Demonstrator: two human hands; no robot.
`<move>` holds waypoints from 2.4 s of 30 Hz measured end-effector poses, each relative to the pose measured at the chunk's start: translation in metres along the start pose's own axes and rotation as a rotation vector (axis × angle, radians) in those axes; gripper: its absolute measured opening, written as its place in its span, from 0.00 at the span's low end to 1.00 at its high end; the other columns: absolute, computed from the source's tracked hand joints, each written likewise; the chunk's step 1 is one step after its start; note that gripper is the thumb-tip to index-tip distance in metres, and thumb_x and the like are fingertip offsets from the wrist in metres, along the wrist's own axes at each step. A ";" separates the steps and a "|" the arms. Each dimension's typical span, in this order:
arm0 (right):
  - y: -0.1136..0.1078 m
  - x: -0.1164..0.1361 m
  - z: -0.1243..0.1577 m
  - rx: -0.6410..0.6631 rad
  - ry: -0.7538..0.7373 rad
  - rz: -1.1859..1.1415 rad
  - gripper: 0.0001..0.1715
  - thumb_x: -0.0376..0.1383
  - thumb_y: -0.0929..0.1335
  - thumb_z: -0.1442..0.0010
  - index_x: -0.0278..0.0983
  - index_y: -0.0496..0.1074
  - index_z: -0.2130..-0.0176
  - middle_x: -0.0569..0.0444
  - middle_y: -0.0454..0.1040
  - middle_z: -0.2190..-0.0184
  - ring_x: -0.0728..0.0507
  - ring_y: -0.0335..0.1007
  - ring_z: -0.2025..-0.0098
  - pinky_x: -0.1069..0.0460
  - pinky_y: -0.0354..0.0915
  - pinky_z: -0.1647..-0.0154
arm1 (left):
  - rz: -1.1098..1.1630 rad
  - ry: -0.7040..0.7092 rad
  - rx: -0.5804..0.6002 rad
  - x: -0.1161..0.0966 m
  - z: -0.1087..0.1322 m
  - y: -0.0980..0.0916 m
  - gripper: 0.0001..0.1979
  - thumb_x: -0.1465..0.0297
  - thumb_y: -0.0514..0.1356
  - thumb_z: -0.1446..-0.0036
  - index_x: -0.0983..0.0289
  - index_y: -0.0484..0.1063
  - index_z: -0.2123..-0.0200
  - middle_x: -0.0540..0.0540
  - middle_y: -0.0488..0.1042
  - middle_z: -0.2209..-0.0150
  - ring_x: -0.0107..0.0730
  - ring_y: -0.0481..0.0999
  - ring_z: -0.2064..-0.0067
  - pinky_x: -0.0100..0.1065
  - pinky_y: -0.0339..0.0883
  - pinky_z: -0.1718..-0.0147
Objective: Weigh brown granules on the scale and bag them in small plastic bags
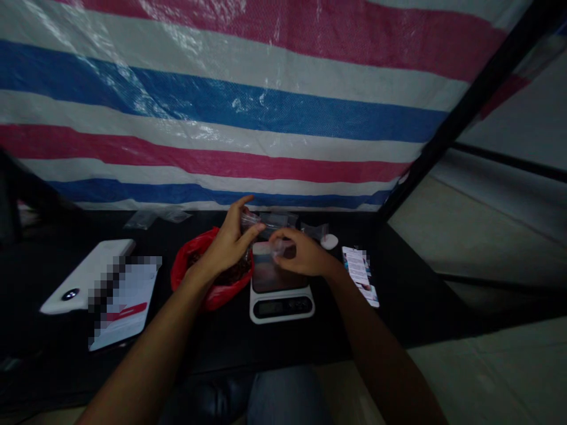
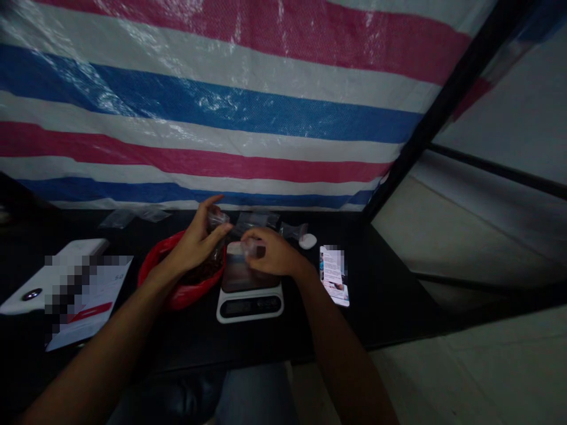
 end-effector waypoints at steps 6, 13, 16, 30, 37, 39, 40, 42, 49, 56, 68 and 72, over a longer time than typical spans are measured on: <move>0.002 0.004 -0.001 -0.016 0.005 -0.057 0.25 0.40 0.76 0.45 0.39 0.74 0.49 0.49 0.77 0.53 0.40 0.73 0.52 0.44 0.68 0.49 | -0.181 0.045 -0.019 -0.011 0.003 -0.002 0.37 0.56 0.66 0.41 0.62 0.56 0.35 0.61 0.70 0.46 0.45 0.75 0.49 0.43 0.72 0.51; -0.017 0.001 -0.006 -0.274 0.076 -0.163 0.08 0.39 0.70 0.39 0.36 0.78 0.64 0.53 0.79 0.67 0.46 0.73 0.64 0.51 0.67 0.62 | -0.296 0.101 0.083 -0.027 0.009 0.019 0.38 0.56 0.65 0.40 0.59 0.54 0.33 0.61 0.70 0.47 0.42 0.78 0.55 0.35 0.73 0.66; -0.015 -0.002 -0.007 -0.271 0.081 -0.157 0.08 0.38 0.69 0.38 0.37 0.76 0.67 0.55 0.78 0.69 0.47 0.71 0.67 0.52 0.65 0.65 | -0.302 0.096 0.062 -0.027 0.008 0.019 0.41 0.54 0.67 0.43 0.59 0.54 0.33 0.62 0.70 0.45 0.47 0.78 0.51 0.37 0.75 0.64; -0.021 -0.012 -0.005 -0.440 0.112 -0.187 0.11 0.43 0.65 0.34 0.39 0.71 0.65 0.56 0.72 0.69 0.46 0.68 0.67 0.51 0.63 0.65 | 0.160 -0.071 0.040 -0.010 0.004 0.013 0.42 0.55 0.70 0.47 0.61 0.59 0.35 0.59 0.75 0.51 0.44 0.79 0.53 0.40 0.74 0.55; -0.024 -0.007 -0.004 -0.449 0.103 -0.176 0.08 0.41 0.68 0.36 0.40 0.73 0.63 0.55 0.75 0.66 0.46 0.69 0.66 0.51 0.63 0.65 | 0.492 -0.310 -0.031 0.001 0.001 0.007 0.20 0.52 0.64 0.42 0.65 0.77 0.65 0.52 0.77 0.71 0.32 0.75 0.71 0.31 0.71 0.70; -0.025 -0.004 -0.004 -0.455 0.094 -0.189 0.08 0.40 0.68 0.37 0.39 0.74 0.64 0.55 0.75 0.67 0.46 0.70 0.66 0.50 0.64 0.64 | 0.494 -0.302 -0.063 0.000 0.001 0.004 0.19 0.53 0.65 0.43 0.65 0.79 0.65 0.53 0.80 0.69 0.33 0.76 0.69 0.31 0.72 0.68; -0.027 -0.003 -0.004 -0.463 0.089 -0.196 0.08 0.40 0.68 0.37 0.39 0.74 0.65 0.55 0.75 0.68 0.46 0.70 0.66 0.50 0.64 0.64 | 0.487 -0.294 -0.075 -0.001 0.001 0.002 0.19 0.53 0.66 0.43 0.65 0.80 0.65 0.54 0.81 0.68 0.33 0.77 0.68 0.31 0.72 0.67; -0.031 -0.001 -0.003 -0.481 0.079 -0.200 0.09 0.41 0.68 0.37 0.39 0.74 0.66 0.55 0.75 0.69 0.46 0.70 0.67 0.50 0.64 0.64 | 0.479 -0.282 -0.093 -0.001 0.001 0.000 0.18 0.54 0.66 0.43 0.65 0.81 0.65 0.54 0.82 0.67 0.34 0.78 0.66 0.32 0.73 0.65; -0.040 0.012 0.000 -0.542 -0.029 -0.182 0.08 0.41 0.70 0.38 0.40 0.76 0.66 0.52 0.77 0.64 0.43 0.72 0.60 0.47 0.66 0.59 | 0.520 -0.282 -0.097 -0.003 0.001 0.003 0.17 0.56 0.70 0.49 0.66 0.82 0.66 0.56 0.83 0.68 0.35 0.80 0.68 0.34 0.76 0.66; -0.036 0.022 0.002 -0.547 -0.070 -0.167 0.05 0.38 0.71 0.38 0.40 0.77 0.66 0.52 0.78 0.62 0.44 0.72 0.62 0.49 0.64 0.64 | 0.482 -0.225 -0.033 -0.011 0.001 0.003 0.14 0.59 0.69 0.46 0.65 0.81 0.65 0.56 0.83 0.66 0.35 0.81 0.67 0.34 0.78 0.66; -0.040 0.038 0.007 -0.606 -0.092 -0.138 0.05 0.38 0.71 0.37 0.41 0.76 0.66 0.52 0.78 0.63 0.43 0.74 0.57 0.45 0.68 0.52 | 0.358 -0.125 -0.012 -0.034 0.001 0.001 0.11 0.61 0.67 0.44 0.64 0.82 0.68 0.57 0.83 0.65 0.38 0.81 0.63 0.35 0.76 0.61; -0.038 0.035 0.003 -0.567 -0.110 -0.122 0.06 0.38 0.72 0.38 0.41 0.75 0.68 0.53 0.77 0.64 0.43 0.73 0.58 0.45 0.68 0.51 | 0.340 -0.150 -0.051 -0.030 -0.001 -0.010 0.10 0.60 0.69 0.46 0.61 0.83 0.70 0.56 0.83 0.65 0.40 0.81 0.63 0.37 0.76 0.61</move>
Point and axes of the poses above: each hand's wrist, its own z-axis away from the middle knuckle, its own y-axis out of the palm, x = y × z, the point moved 10 cm from there along -z, towards the middle knuckle
